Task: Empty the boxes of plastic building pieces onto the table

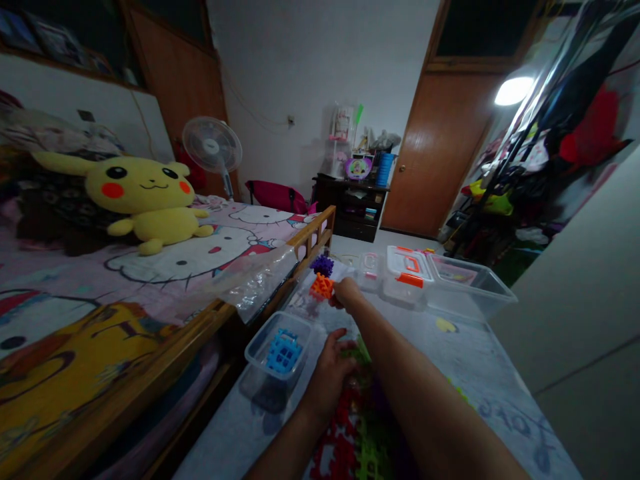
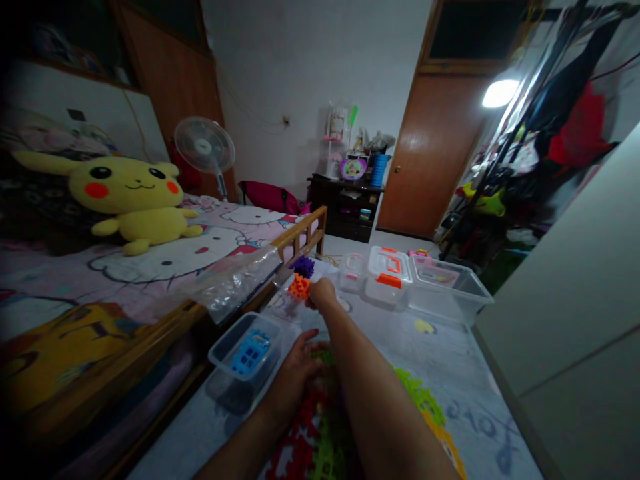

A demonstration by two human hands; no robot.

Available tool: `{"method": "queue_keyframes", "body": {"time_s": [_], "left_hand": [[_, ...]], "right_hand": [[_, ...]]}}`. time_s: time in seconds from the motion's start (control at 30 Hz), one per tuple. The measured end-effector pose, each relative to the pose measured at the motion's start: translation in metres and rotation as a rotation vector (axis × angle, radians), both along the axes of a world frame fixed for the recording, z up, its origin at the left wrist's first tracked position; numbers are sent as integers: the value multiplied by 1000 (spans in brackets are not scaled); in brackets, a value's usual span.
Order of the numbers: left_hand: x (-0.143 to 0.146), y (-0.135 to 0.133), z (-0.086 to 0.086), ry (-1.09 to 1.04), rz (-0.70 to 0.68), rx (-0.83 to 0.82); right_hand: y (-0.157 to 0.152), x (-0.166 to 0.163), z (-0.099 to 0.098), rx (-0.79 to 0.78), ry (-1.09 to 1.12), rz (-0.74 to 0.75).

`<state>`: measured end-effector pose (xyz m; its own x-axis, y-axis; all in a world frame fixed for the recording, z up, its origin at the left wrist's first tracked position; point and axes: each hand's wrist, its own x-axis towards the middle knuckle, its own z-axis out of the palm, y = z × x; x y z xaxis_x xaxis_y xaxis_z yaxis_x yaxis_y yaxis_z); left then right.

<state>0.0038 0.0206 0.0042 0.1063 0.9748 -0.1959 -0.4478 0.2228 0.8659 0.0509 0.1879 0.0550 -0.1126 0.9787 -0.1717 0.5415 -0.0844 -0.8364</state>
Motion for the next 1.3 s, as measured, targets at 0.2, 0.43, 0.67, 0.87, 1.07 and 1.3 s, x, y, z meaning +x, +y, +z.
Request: {"method": "queue_keyframes", "body": {"time_s": [0.2,0.43,0.67,0.87,1.07,1.3], "left_hand": [[0,-2,4,57,23,-7],[1,-4,2,134,44,21],[2,-7,0,236,32,96],[3,-9,4,319,53,142],[4,-10,6,356,68,166],[5,-11,5,357,51,167]], "right_hand": [[-28,68,44,2,45,-109],[-100,176,64,105,136,-262],[-143,227,29,119,80,-330],[-166,229,12,433,-217,-288],[-190,219,-13,727,-453,-253],[-202,218,-28,875,-375,-187]]}}
